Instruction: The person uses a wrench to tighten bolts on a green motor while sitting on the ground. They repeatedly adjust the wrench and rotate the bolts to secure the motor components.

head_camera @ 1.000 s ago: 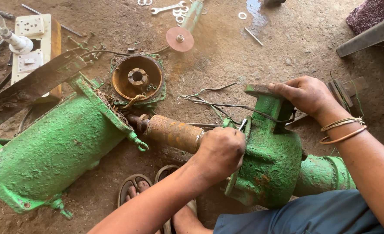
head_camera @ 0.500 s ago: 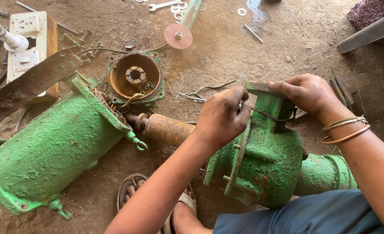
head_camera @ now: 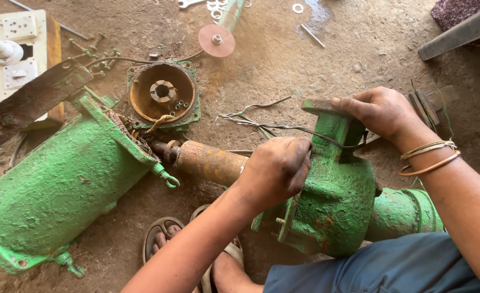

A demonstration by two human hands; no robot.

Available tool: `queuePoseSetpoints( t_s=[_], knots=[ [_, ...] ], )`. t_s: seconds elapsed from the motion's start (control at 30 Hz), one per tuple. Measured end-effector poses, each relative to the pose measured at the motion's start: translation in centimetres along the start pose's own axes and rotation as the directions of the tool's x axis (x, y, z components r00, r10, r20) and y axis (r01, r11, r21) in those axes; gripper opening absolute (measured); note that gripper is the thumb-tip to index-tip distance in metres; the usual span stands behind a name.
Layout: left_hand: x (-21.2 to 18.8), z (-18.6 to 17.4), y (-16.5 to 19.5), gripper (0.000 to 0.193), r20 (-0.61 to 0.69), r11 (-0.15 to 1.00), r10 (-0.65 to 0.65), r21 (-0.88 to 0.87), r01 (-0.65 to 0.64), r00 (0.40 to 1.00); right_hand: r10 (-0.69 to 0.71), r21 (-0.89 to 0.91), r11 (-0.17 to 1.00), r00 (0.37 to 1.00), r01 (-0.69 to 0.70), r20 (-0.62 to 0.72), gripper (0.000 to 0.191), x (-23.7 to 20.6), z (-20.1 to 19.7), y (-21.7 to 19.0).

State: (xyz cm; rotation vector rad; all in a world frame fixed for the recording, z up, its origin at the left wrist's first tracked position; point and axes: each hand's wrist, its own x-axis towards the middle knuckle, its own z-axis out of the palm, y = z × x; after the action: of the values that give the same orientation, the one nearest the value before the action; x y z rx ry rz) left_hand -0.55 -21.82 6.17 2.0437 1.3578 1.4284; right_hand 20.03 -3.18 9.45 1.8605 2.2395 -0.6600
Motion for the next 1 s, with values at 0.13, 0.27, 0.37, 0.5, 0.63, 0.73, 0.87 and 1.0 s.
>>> queuePoseSetpoints(
  t_s=[0.13, 0.27, 0.37, 0.5, 0.63, 0.73, 0.87, 1.0],
  knots=[
    [-0.7, 1.1, 0.2, 0.012, 0.055, 0.993, 0.095, 0.066, -0.098, 0.994, 0.012, 0.041, 0.999, 1.0, -0.012, 0.0, 0.072, -0.4, -0.2, -0.2],
    [-0.4, 1.5, -0.8, 0.007, 0.095, 0.995, 0.086, 0.042, -0.09, 0.992, 0.028, 0.088, 0.996, 1.0, -0.029, 0.012, 0.07, -0.5, -0.3, -0.3],
    [0.8, 1.2, -2.5, 0.01, -0.076, 0.997, 0.048, -0.06, -0.053, 0.996, 0.028, 0.046, 0.999, 0.999, -0.029, 0.017, 0.072, -0.6, -0.2, -0.4],
    [2.4, 0.9, -4.0, 0.024, -0.048, 0.977, -0.124, -0.181, 0.113, 0.991, 0.048, 0.062, 0.997, 0.998, -0.05, 0.03, 0.072, -0.5, -0.1, -0.3],
    [3.2, 1.3, -4.2, 0.026, -0.052, 0.991, -0.034, -0.129, 0.027, 0.998, 0.04, 0.048, 0.998, 0.999, -0.041, 0.023, 0.077, 0.0, 0.0, 0.4],
    [3.5, 2.0, -4.0, 0.028, -0.048, 0.996, 0.047, -0.074, -0.05, 0.998, 0.03, -0.011, 0.999, 0.999, -0.03, 0.02, 0.081, 0.6, 0.3, 0.8],
    [4.3, 3.1, -5.3, 0.023, 0.152, 0.994, -0.097, -0.036, 0.104, 0.984, 0.013, -0.023, 1.0, 1.0, -0.012, 0.019, 0.083, 0.8, 0.4, 1.0],
    [5.3, 3.7, -9.4, 0.03, 0.169, 0.927, -0.344, -0.094, 0.363, 0.923, -0.007, 0.012, 1.0, 1.0, 0.007, -0.01, 0.078, 0.2, 0.3, 0.6]
  ],
)
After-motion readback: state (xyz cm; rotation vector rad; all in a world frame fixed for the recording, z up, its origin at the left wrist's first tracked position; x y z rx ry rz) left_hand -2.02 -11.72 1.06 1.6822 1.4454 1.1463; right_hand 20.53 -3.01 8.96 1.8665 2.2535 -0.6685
